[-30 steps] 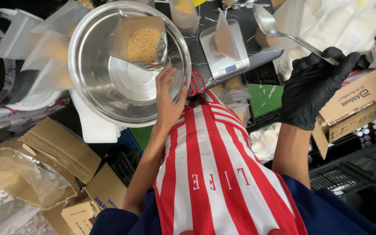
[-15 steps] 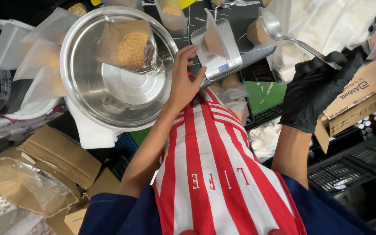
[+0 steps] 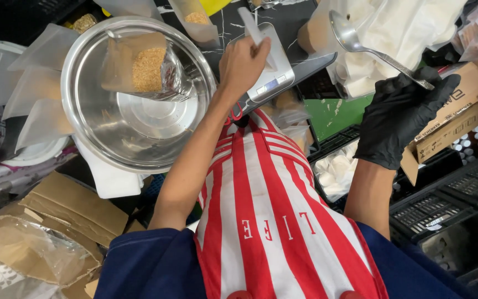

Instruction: Filling small plastic bags with minced garlic using a spoon and weighing them on a digital scale.

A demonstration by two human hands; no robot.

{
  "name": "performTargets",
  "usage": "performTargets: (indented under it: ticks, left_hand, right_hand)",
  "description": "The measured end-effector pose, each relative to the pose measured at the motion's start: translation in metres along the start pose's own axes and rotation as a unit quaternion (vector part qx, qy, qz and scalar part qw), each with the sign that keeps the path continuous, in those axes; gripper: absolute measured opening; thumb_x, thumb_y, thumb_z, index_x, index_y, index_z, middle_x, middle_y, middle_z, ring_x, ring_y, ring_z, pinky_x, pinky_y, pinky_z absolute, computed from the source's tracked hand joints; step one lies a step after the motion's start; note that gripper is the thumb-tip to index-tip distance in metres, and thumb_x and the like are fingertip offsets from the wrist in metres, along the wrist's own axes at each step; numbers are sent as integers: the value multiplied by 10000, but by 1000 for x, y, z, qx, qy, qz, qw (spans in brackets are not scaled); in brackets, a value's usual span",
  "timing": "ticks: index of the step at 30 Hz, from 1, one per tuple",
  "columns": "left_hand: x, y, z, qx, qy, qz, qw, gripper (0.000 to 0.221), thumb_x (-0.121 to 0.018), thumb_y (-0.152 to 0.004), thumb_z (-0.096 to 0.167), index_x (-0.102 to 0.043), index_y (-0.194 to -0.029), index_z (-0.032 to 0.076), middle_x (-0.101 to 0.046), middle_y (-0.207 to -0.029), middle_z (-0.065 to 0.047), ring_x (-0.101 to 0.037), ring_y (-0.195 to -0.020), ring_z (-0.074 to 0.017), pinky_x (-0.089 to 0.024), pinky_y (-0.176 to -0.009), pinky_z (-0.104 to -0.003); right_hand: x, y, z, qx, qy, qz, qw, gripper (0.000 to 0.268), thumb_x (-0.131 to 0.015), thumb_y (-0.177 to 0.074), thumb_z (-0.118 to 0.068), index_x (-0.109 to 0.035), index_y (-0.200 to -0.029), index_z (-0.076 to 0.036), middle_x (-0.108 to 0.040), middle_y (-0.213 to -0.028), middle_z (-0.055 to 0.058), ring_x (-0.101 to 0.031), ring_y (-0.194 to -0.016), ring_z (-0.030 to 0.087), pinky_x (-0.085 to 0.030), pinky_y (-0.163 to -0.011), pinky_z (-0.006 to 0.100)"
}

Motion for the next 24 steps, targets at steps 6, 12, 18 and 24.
performTargets:
  ticks: [6, 12, 18, 24]
  left_hand:
    - [-30, -41, 2, -135, 18, 35, 990, 372, -528, -977, 190, -297, -688, 145, -290, -609, -8, -263, -650, -169, -275, -575, -429]
    - [-65, -99, 9, -219, 65, 26, 973, 422, -623, -945, 161, -229, -793, 168, -234, -652, 0, -217, -640, -152, -218, -608, -412]
    - [-90, -126, 22, -178, 28, -12, 983, 359, -628, -984, 186, -343, -766, 189, -363, -658, 38, -328, -614, -136, -283, -575, -368]
    - [-27, -79, 37, -175, -19, 142, 974, 308, -623, -1013, 417, -661, -1199, 175, -746, -1139, -51, -714, -1017, -279, -563, -788, -428]
  right_hand:
    - [19, -1, -8, 20, -21, 7, 1000, 351, -817, -856, -489, -710, -993, -185, -695, -993, -30, -614, -826, 181, -510, -725, 348]
    - [12, 8, -23, 33, -2, 59, 998, 379, -786, -811, -499, -704, -857, -132, -587, -818, 12, -566, -728, 173, -485, -662, 315]
    - [25, 7, -23, 30, 1, 62, 998, 390, -790, -794, -546, -730, -876, -170, -582, -779, 14, -563, -717, 175, -463, -665, 345]
    - [30, 6, -23, 26, 14, 82, 996, 372, -717, -839, -549, -729, -851, -177, -594, -754, 28, -488, -637, 196, -404, -599, 361]
Point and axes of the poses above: each hand's wrist, its own y-axis away from the middle knuckle, its own x-axis out of the back of the hand, z = x × y, the point moved 4 cm from there along -y, towards the middle knuckle
